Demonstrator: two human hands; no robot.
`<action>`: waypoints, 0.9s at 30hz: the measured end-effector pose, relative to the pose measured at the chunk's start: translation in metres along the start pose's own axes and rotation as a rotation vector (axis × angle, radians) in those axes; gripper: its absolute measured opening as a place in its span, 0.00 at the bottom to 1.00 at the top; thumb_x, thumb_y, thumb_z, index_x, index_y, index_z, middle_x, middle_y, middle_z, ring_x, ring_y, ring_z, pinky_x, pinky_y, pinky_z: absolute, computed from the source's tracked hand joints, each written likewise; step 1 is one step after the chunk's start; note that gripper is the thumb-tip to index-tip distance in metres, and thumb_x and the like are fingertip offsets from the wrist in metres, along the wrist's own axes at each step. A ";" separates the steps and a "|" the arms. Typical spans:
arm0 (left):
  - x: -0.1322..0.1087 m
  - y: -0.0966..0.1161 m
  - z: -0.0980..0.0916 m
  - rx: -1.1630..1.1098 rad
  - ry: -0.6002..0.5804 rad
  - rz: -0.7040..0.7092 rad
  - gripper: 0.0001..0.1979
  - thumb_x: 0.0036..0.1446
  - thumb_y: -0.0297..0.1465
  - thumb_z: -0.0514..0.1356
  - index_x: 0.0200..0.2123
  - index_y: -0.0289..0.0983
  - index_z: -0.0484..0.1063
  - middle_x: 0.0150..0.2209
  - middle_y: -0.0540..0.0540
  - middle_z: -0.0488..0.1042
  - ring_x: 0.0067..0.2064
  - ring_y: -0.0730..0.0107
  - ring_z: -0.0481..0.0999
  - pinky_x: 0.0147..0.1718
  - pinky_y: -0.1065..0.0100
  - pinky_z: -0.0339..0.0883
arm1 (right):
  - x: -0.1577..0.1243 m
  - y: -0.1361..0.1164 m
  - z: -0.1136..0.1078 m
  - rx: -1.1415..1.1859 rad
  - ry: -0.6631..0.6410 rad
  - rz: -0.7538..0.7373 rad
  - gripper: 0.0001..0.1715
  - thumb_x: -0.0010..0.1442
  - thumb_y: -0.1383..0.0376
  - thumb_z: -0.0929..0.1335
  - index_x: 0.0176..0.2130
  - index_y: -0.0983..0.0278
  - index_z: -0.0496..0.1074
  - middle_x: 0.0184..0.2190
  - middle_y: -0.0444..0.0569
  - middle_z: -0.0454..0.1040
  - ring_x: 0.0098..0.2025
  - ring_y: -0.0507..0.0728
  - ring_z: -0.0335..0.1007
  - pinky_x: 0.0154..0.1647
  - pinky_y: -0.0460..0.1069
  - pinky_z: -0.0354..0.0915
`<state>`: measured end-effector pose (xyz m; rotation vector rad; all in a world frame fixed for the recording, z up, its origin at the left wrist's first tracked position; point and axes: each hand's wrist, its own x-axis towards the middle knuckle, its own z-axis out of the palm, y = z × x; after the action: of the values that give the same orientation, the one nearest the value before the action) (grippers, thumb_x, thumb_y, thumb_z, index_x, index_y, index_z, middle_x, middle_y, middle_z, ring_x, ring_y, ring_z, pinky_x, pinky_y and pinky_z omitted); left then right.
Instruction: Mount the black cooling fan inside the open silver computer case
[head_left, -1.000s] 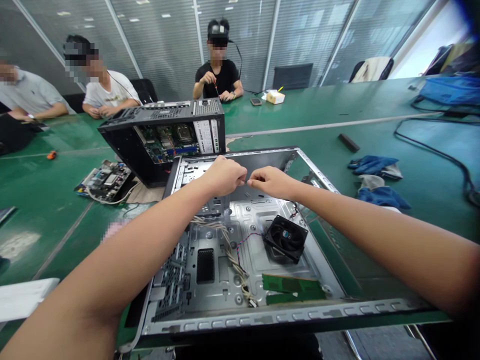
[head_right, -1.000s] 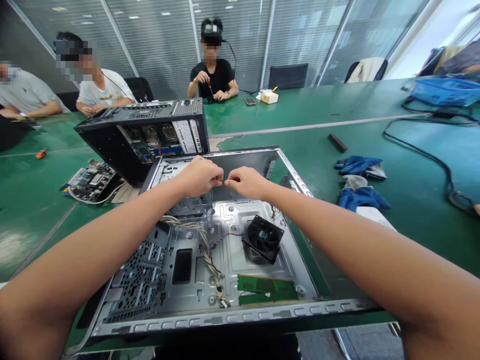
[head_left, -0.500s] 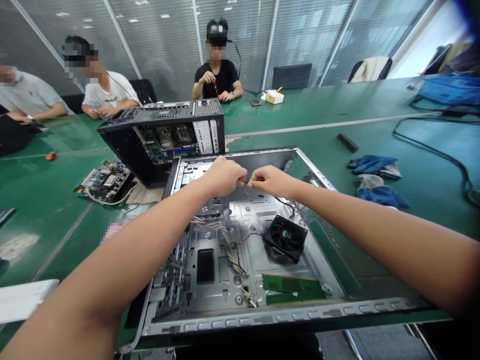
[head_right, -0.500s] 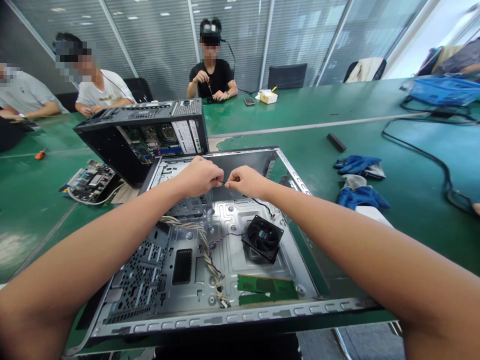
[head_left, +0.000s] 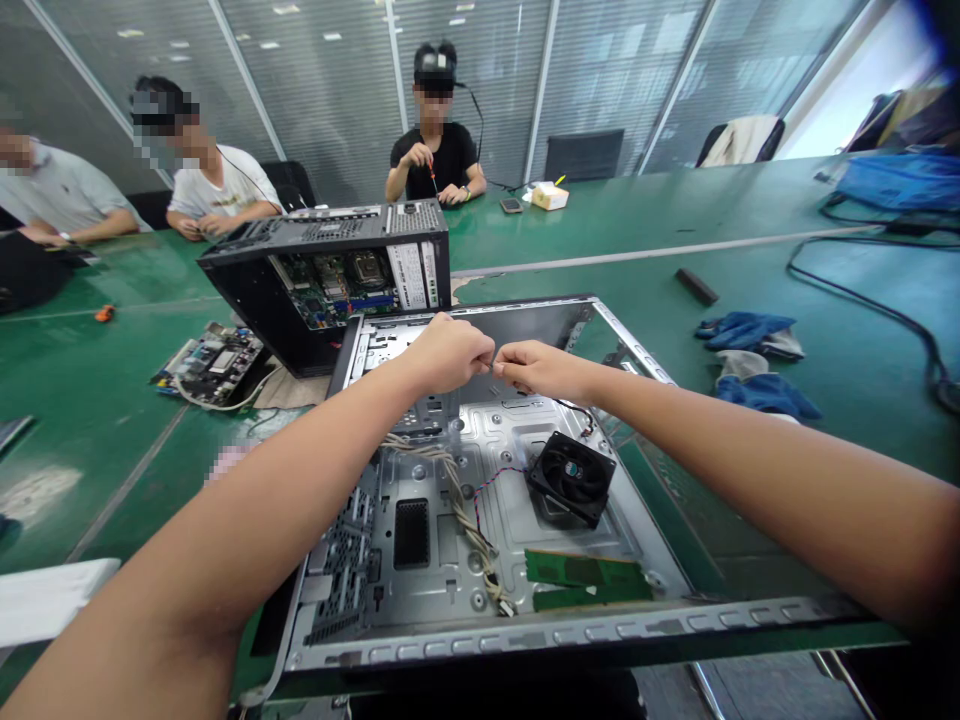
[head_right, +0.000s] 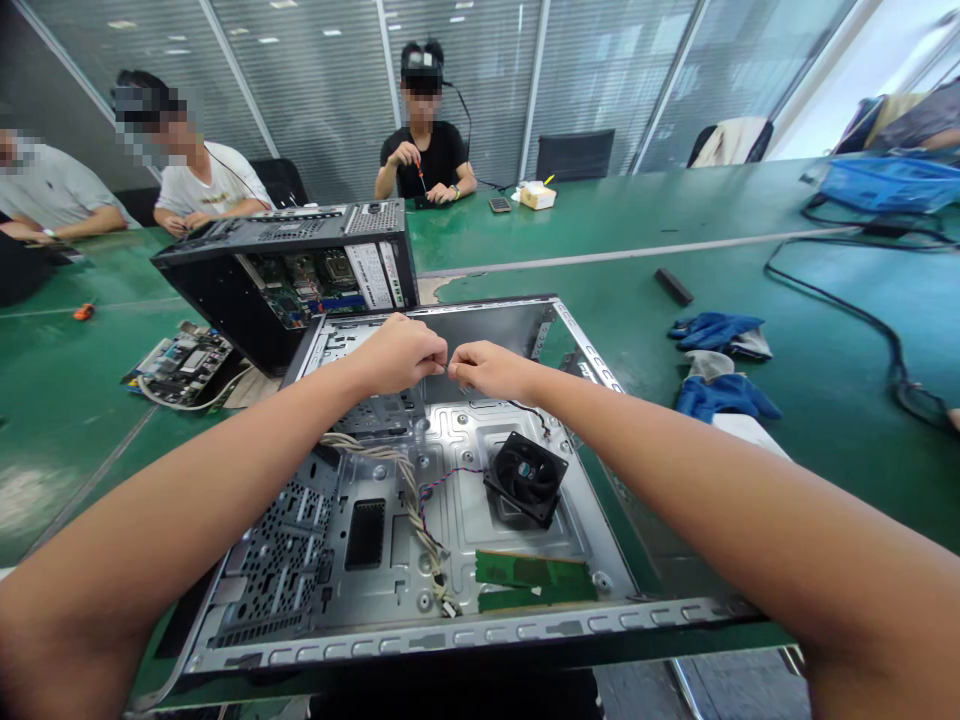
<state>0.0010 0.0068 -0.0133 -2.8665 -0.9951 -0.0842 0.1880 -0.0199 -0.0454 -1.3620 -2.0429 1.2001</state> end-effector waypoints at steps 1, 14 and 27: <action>0.000 0.000 0.000 0.002 -0.004 0.000 0.08 0.57 0.29 0.56 0.34 0.41 0.75 0.34 0.49 0.79 0.39 0.67 0.74 0.41 0.62 0.55 | 0.000 0.000 0.000 -0.021 0.016 -0.009 0.06 0.58 0.64 0.64 0.29 0.63 0.66 0.22 0.43 0.66 0.22 0.50 0.55 0.24 0.47 0.54; 0.003 -0.001 0.002 -0.008 -0.025 0.016 0.06 0.58 0.31 0.58 0.32 0.41 0.75 0.33 0.50 0.79 0.38 0.67 0.73 0.41 0.62 0.53 | 0.003 0.001 -0.001 -0.087 0.124 -0.030 0.09 0.50 0.60 0.67 0.27 0.63 0.69 0.24 0.44 0.69 0.26 0.51 0.59 0.27 0.48 0.56; 0.002 -0.001 0.002 0.015 0.012 0.011 0.06 0.58 0.32 0.58 0.33 0.40 0.76 0.33 0.49 0.79 0.38 0.67 0.74 0.41 0.63 0.54 | 0.003 -0.001 0.004 0.061 0.058 -0.003 0.07 0.56 0.64 0.63 0.29 0.65 0.68 0.22 0.43 0.64 0.23 0.50 0.56 0.25 0.47 0.53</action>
<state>0.0019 0.0090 -0.0147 -2.8537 -0.9740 -0.0918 0.1838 -0.0192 -0.0473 -1.3491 -1.9518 1.1978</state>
